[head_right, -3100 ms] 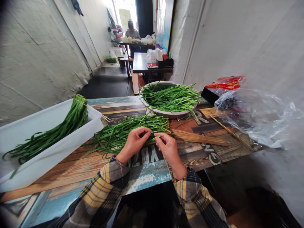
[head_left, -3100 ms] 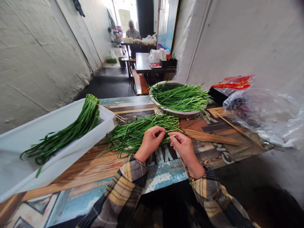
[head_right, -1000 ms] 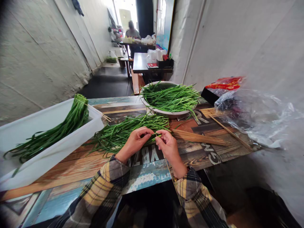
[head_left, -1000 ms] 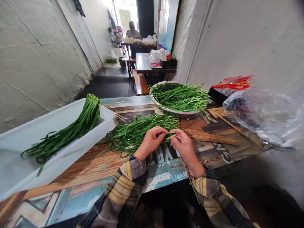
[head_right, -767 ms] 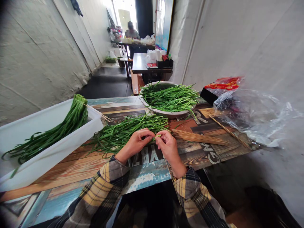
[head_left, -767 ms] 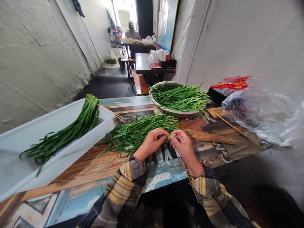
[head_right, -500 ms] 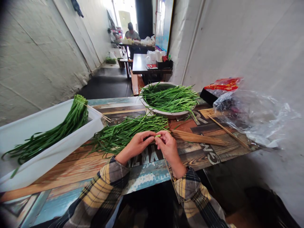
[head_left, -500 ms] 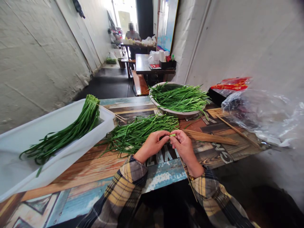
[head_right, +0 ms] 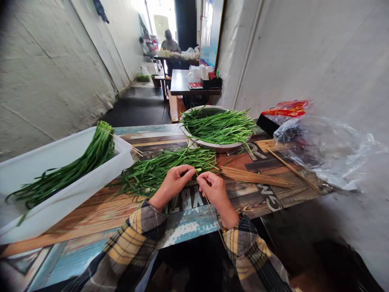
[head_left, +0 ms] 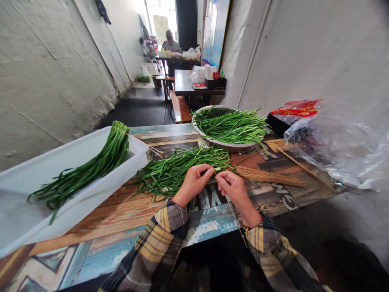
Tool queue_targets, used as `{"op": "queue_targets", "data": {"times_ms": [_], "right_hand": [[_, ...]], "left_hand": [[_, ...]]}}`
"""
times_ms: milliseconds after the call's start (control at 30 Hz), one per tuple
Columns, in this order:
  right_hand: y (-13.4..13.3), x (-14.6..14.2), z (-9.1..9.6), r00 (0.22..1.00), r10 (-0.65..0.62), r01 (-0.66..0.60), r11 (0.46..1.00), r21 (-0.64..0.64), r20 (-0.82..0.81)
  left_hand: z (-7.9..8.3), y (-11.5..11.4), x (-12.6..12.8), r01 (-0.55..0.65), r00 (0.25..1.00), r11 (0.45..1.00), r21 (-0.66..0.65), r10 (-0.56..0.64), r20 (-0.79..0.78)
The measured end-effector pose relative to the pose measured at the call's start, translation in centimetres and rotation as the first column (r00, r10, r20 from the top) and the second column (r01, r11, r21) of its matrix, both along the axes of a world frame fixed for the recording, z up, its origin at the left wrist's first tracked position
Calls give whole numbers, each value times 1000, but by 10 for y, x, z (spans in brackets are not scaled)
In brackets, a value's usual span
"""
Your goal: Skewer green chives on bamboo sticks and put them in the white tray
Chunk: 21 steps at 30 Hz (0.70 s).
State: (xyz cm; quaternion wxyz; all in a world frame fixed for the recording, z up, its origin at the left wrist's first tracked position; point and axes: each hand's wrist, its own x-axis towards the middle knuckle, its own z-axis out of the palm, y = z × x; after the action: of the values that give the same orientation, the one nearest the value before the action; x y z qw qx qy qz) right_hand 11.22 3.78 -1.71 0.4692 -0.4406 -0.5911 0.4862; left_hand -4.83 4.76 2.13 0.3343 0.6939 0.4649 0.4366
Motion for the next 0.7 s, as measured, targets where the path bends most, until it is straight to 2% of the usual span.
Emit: {"op": "queue_targets", "data": {"times_ms": [333,433,600,700], "right_hand": [[-4,2,2,978,-84,49,982,183,190],[-3,1,1,985,-63,40,989,140,162],[-1,-3,0,998,-54,54,998,19,-35],[1,-4,-1,994,-61,59,998,-23,-95]], "left_hand": [[-7,1,3,63,998,996,-68,-61,27],[-8,1,3,63,998,996,-69,-62,19],[-6,-2,6,74,995,997,-26,-76,-58],[-6,-3,6,97,988,995,-10,-98,-120]]}}
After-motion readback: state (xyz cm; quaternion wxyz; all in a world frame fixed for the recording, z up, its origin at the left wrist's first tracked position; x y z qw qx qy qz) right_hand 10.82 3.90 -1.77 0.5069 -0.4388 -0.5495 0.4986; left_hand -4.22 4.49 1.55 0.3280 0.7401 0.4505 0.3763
